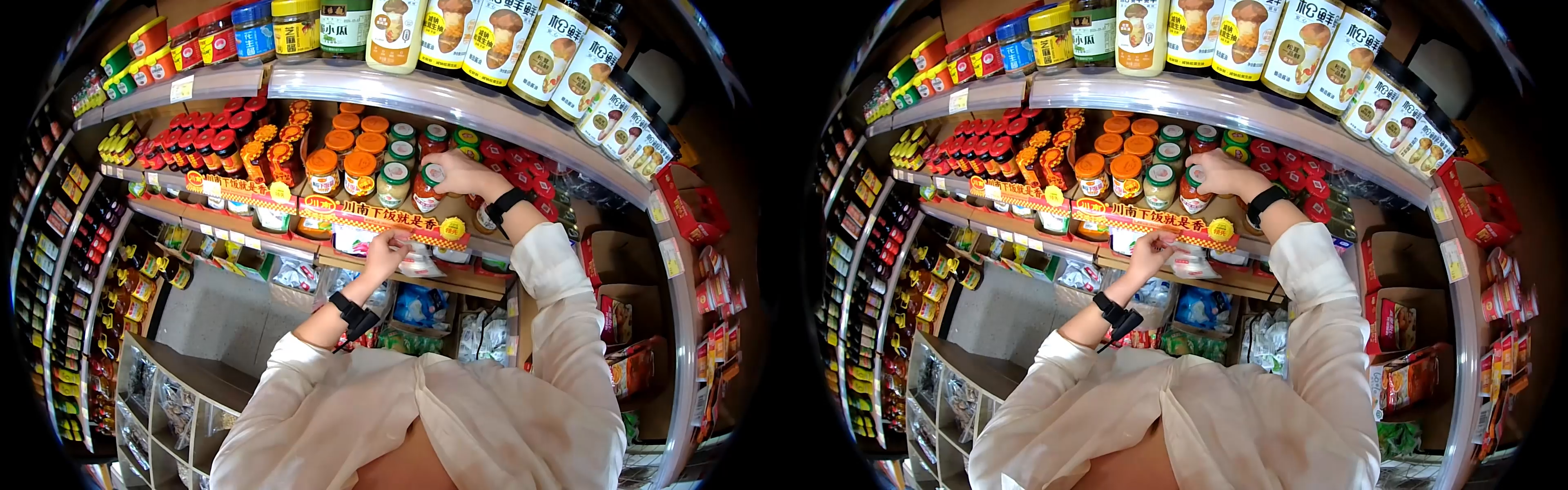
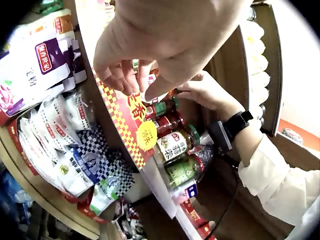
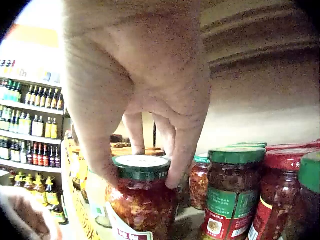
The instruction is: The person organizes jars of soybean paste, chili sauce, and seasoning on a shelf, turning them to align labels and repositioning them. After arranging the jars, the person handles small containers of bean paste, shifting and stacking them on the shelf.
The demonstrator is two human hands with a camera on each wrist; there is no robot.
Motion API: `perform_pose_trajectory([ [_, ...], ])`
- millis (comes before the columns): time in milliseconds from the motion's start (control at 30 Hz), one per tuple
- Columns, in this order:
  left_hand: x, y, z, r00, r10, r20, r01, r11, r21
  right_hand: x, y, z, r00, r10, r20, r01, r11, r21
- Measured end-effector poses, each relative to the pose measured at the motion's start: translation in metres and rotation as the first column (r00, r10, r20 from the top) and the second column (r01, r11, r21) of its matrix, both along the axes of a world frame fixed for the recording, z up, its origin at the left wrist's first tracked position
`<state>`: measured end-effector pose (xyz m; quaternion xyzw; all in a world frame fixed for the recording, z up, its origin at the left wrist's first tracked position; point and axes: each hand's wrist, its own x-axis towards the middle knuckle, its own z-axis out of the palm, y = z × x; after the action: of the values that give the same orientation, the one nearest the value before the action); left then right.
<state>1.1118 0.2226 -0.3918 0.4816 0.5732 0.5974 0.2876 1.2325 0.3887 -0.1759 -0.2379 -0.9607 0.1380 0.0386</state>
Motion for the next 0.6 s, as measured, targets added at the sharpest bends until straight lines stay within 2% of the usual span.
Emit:
perform_pose_trajectory([
  [100, -0.001, -0.002, 0.005, 1.000, -0.010, -0.010, 0.010, 1.000, -0.030, -0.003, -0.002, 0.003, 0.999, 0.000, 0.036, 0.002, 0.998, -0.069],
  [200, -0.002, -0.001, 0.009, 1.000, -0.009, 0.011, 0.009, 1.000, -0.030, -0.004, -0.004, -0.001, 0.999, 0.014, 0.043, -0.013, 1.000, -0.018],
  [567, -0.009, 0.012, 0.027, 0.995, -0.060, 0.081, 0.055, 0.997, 0.061, -0.001, 0.004, -0.007, 0.999, 0.035, 0.040, -0.034, 0.998, -0.045],
  [600, -0.009, 0.013, 0.038, 0.996, -0.053, 0.068, 0.050, 0.997, 0.053, -0.001, 0.005, -0.008, 0.998, 0.054, 0.027, -0.053, 0.998, -0.039],
])
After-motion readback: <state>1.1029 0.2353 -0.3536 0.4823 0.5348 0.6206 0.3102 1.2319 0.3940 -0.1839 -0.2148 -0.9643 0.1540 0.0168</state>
